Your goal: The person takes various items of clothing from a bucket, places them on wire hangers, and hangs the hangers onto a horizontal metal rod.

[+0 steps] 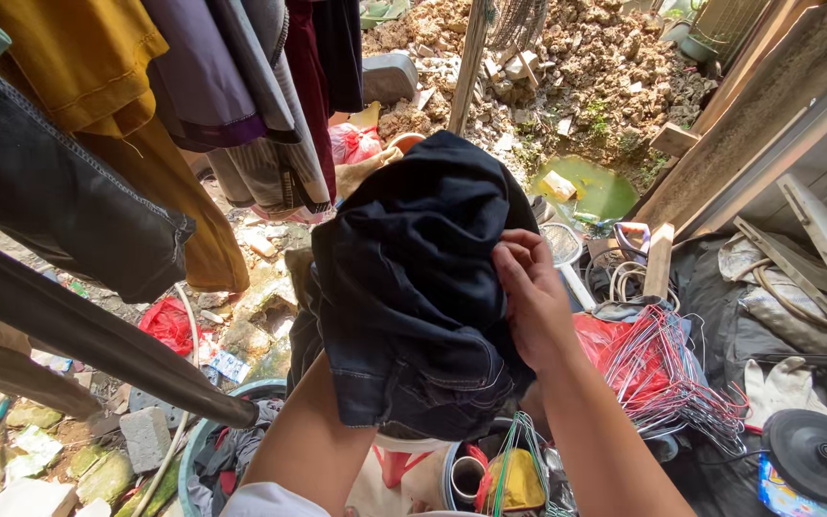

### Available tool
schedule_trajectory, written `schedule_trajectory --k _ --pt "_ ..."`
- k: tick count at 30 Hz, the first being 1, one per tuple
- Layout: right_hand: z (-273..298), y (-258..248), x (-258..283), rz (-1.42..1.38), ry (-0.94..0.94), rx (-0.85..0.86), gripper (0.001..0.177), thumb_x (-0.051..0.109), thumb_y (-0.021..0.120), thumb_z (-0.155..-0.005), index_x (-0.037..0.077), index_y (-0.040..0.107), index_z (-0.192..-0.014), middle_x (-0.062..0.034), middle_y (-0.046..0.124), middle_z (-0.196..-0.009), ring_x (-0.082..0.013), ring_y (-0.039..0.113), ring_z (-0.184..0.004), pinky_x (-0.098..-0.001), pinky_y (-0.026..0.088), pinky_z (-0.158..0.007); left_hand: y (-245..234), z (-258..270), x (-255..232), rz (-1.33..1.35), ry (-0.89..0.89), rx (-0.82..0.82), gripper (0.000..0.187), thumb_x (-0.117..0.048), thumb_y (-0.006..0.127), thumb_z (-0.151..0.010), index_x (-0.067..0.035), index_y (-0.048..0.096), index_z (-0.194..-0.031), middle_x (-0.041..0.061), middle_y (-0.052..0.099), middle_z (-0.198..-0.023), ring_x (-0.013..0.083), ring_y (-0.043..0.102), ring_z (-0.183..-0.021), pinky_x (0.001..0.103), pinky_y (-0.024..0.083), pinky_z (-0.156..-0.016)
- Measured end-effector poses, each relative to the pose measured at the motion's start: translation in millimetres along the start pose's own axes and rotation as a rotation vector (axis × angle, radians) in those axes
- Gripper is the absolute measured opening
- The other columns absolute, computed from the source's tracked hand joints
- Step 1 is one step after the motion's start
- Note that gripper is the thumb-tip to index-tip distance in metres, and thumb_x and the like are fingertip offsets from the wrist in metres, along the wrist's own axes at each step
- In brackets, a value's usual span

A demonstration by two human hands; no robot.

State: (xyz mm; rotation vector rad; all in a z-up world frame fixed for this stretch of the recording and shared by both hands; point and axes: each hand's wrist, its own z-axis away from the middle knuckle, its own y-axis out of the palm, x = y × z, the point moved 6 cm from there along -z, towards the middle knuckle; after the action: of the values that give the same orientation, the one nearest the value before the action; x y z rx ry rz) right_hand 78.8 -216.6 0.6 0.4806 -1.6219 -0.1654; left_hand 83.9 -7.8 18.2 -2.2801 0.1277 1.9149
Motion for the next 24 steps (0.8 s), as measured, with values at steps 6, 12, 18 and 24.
schedule_trajectory --k 6,12,18,24 --pt "-21.3 12.3 -49.2 0.342 0.12 0.088 0.049 0.025 0.058 -0.105 -0.006 0.06 -0.143 -0.0133 0.071 -0.13 -0.0164 0.065 -0.113 -0.0264 0.05 -0.096 20.0 17.0 6.6 -0.027 -0.018 0.052 0.024 -0.005 0.057 -0.092 -0.004 0.06 -0.116 0.02 0.064 -0.113 0.0376 0.062 -0.107 0.045 0.048 -0.096" --pt "64.9 101.5 23.0 0.643 -0.454 0.36 0.128 0.025 0.095 -0.066 0.01 0.012 -0.163 -0.026 0.037 -0.157 -0.0319 0.046 -0.138 -0.0403 0.041 -0.113 14.8 -7.1 -13.7 -0.058 0.056 -0.019 0.024 -0.006 0.057 -0.092 -0.004 0.06 -0.116 0.02 0.065 -0.113 0.0373 0.063 -0.107 0.044 0.048 -0.096" --pt "14.0 68.4 11.4 0.841 -0.088 0.073 0.119 0.002 0.081 -0.061 0.015 0.018 -0.162 -0.0177 0.072 -0.12 -0.0233 0.067 -0.103 -0.0376 0.053 -0.09 12.0 -12.4 -5.6 -0.063 0.06 -0.12 0.025 -0.006 0.057 -0.092 -0.004 0.061 -0.116 0.02 0.065 -0.113 0.037 0.063 -0.107 0.044 0.048 -0.096" --pt "-30.4 2.3 -19.0 0.669 -0.125 0.198 0.051 -0.004 0.079 -0.077 -0.005 0.07 -0.127 -0.0185 0.064 -0.133 -0.0217 0.061 -0.12 -0.0334 0.045 -0.104 20.8 -5.8 11.6 -0.079 0.031 -0.127 0.025 -0.007 0.057 -0.092 -0.004 0.061 -0.116 0.02 0.066 -0.114 0.0366 0.063 -0.107 0.044 0.048 -0.096"
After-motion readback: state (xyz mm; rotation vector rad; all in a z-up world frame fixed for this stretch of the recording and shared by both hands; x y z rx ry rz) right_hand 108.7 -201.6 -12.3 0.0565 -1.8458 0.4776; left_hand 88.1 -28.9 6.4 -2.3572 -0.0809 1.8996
